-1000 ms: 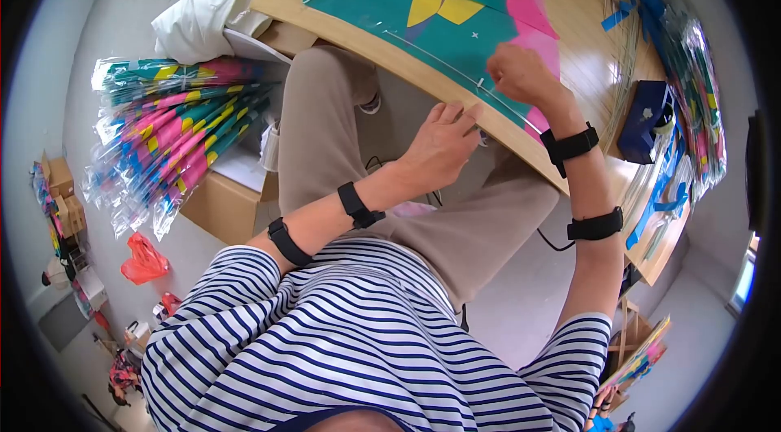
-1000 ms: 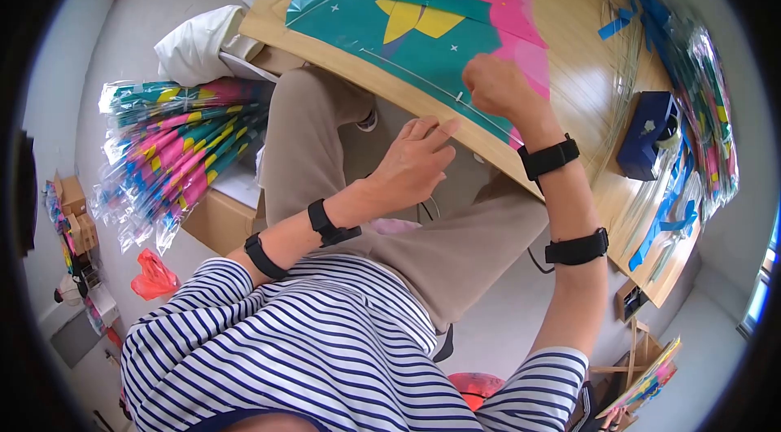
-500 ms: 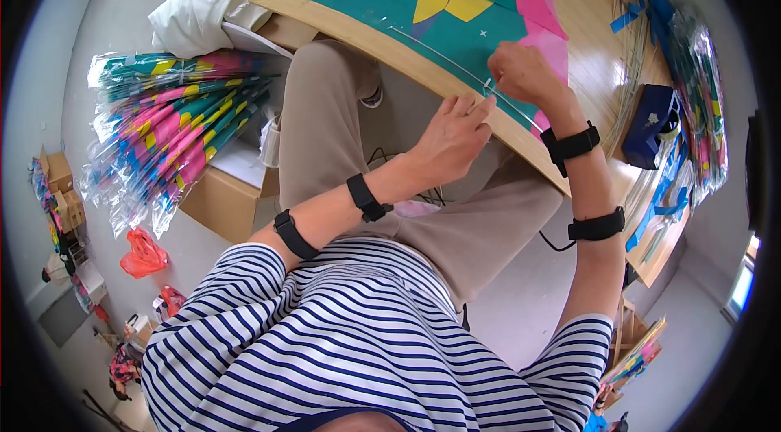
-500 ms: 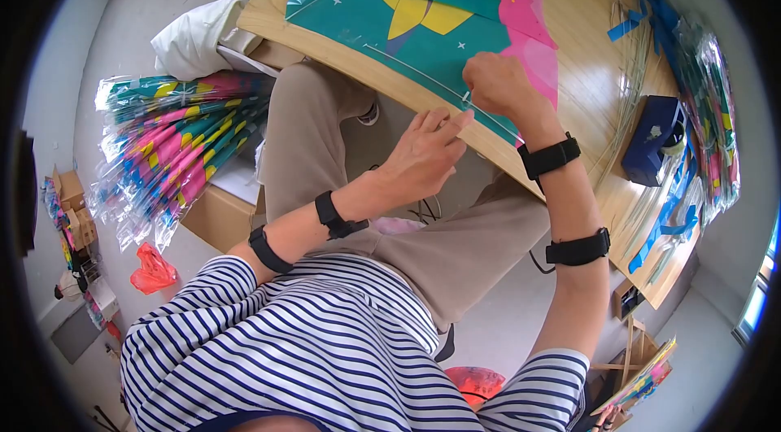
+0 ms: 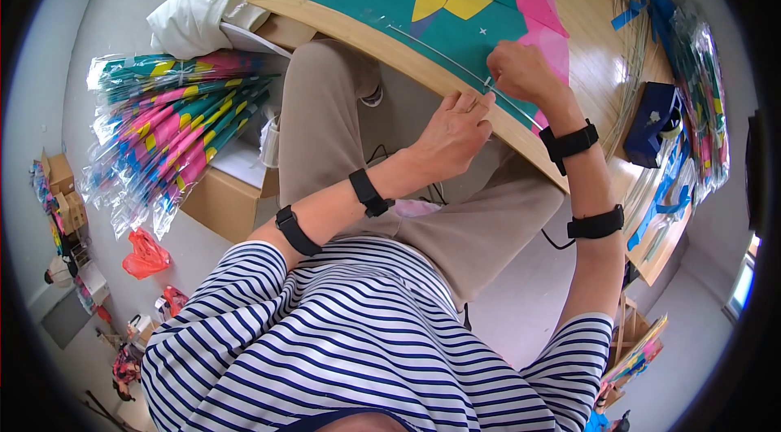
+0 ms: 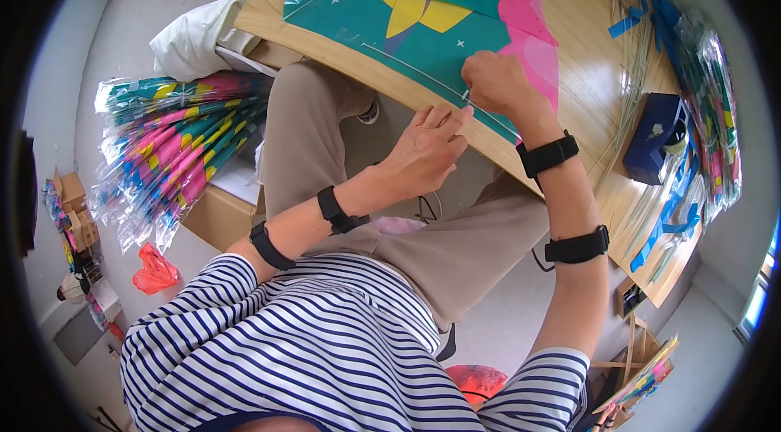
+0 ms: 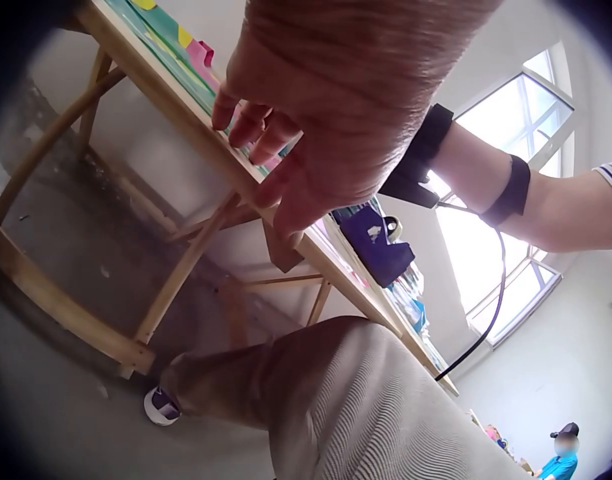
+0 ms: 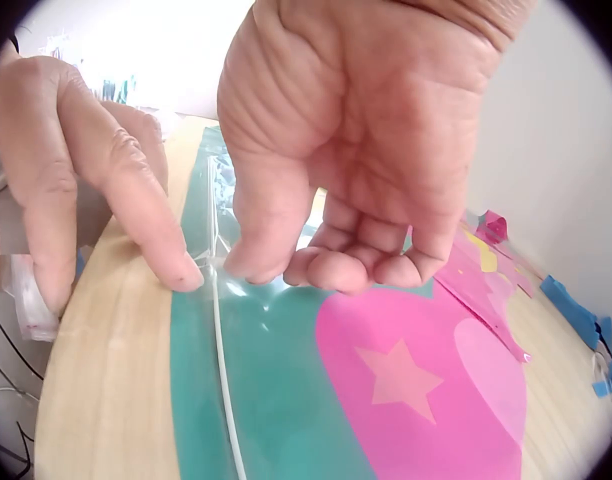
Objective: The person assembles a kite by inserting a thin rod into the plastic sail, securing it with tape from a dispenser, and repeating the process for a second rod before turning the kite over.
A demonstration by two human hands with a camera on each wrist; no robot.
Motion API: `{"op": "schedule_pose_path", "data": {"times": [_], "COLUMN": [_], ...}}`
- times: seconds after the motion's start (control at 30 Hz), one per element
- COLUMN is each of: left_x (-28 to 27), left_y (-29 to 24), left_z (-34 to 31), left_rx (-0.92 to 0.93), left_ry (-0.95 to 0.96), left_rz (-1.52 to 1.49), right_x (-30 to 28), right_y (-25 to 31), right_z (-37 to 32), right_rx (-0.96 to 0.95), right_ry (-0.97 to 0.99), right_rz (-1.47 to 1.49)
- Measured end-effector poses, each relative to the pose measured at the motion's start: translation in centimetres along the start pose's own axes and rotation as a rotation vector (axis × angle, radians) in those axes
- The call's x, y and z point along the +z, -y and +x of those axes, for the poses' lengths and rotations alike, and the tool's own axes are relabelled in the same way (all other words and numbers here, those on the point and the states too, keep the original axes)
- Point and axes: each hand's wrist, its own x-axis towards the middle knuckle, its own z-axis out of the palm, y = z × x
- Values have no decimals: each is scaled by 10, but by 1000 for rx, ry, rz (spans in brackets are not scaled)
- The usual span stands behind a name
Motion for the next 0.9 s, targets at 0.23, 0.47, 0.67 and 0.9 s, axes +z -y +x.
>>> {"op": "schedule_pose_path", "data": {"times": [0.23,0.47,0.67,0.9], "left_x": [-1,-5,-2,1], "left_y": [2,-1,-1,-2], "left_z": [3,6,5,6], "left_rx": [14,12,12,8], "left_ry": [11,54,53,45], "left_rz": [29,83,110,126], "right_x": [-8,-21,-14,-3], "right_y": [6,14,5,10], "right_z": [3,4,-6,-25], "right_rx": [74,228,339,403], "right_ry": [66,128,-116,-295], "right_rz": [-90,-98,-35,331]}}
